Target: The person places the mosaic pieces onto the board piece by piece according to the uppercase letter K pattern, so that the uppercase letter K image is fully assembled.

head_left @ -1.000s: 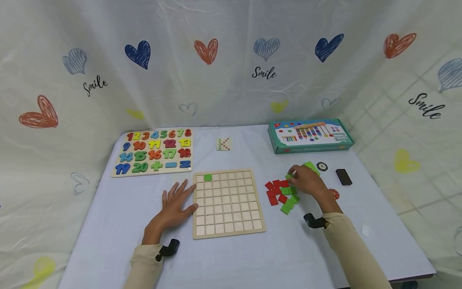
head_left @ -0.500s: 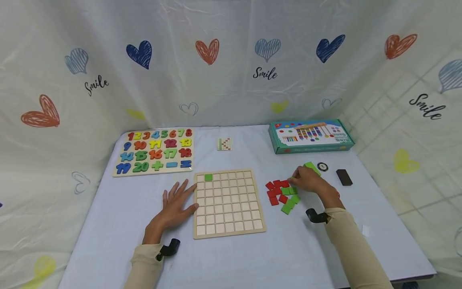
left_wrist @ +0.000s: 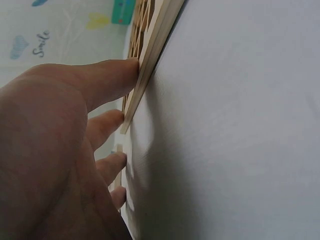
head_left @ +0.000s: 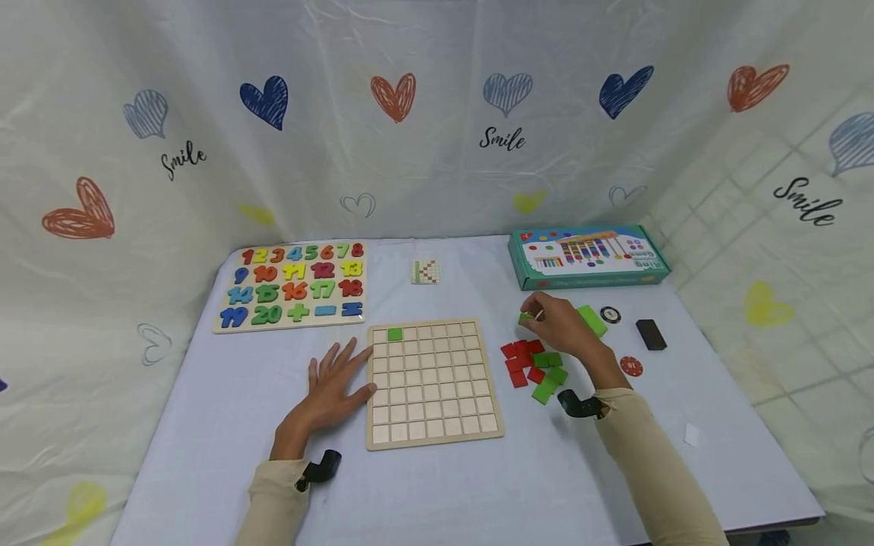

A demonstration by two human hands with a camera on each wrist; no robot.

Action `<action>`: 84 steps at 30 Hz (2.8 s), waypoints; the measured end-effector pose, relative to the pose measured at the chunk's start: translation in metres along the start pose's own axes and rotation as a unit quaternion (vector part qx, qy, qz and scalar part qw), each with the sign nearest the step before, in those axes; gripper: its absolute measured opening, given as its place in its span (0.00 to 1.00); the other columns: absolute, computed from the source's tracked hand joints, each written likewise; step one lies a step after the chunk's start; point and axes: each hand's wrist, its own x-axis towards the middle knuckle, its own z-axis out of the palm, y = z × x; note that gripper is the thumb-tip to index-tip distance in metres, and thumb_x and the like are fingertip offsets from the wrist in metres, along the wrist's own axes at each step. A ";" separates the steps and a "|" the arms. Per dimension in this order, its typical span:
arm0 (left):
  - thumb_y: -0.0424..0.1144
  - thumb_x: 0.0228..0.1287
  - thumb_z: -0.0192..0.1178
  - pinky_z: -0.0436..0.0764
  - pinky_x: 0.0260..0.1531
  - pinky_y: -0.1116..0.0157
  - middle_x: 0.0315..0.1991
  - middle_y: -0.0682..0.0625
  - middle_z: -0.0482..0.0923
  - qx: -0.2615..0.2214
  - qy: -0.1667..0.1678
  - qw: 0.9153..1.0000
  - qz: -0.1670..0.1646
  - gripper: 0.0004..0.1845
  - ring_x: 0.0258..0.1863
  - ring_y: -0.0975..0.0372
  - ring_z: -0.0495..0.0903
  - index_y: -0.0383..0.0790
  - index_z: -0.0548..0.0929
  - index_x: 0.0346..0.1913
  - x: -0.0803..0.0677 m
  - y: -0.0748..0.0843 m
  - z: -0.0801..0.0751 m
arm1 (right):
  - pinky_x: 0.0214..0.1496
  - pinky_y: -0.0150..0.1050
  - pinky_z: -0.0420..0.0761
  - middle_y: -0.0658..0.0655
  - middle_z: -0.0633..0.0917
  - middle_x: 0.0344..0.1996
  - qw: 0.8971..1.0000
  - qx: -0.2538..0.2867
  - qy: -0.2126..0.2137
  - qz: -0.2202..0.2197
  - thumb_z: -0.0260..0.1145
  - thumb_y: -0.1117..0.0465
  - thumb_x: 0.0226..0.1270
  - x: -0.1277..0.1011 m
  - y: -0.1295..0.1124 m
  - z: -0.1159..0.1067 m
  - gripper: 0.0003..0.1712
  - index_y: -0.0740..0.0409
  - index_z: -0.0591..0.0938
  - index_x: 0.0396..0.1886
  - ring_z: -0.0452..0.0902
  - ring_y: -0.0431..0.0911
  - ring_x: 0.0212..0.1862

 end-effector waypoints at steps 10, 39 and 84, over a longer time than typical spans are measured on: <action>0.52 0.77 0.62 0.21 0.75 0.32 0.88 0.44 0.39 -0.001 0.003 1.000 0.000 0.41 0.86 0.43 0.29 0.54 0.58 0.86 0.000 -0.001 0.000 | 0.45 0.42 0.84 0.55 0.89 0.43 0.990 0.055 -0.058 -0.115 0.69 0.63 0.76 0.030 -0.091 0.045 0.12 0.62 0.85 0.54 0.84 0.47 0.44; 0.53 0.77 0.62 0.23 0.75 0.31 0.88 0.43 0.40 0.009 0.002 1.000 0.003 0.41 0.86 0.41 0.31 0.54 0.58 0.86 -0.002 0.003 0.000 | 0.50 0.40 0.84 0.51 0.91 0.42 0.983 0.004 -0.092 -0.158 0.70 0.61 0.76 0.051 -0.146 0.141 0.08 0.55 0.89 0.50 0.85 0.44 0.45; 0.54 0.77 0.62 0.21 0.75 0.32 0.88 0.44 0.39 0.007 0.001 1.000 0.004 0.41 0.86 0.42 0.30 0.54 0.58 0.86 0.000 0.000 0.002 | 0.68 0.60 0.79 0.61 0.81 0.67 0.999 -0.040 -0.007 -0.033 0.69 0.53 0.77 -0.021 -0.045 0.046 0.22 0.56 0.84 0.64 0.75 0.58 0.70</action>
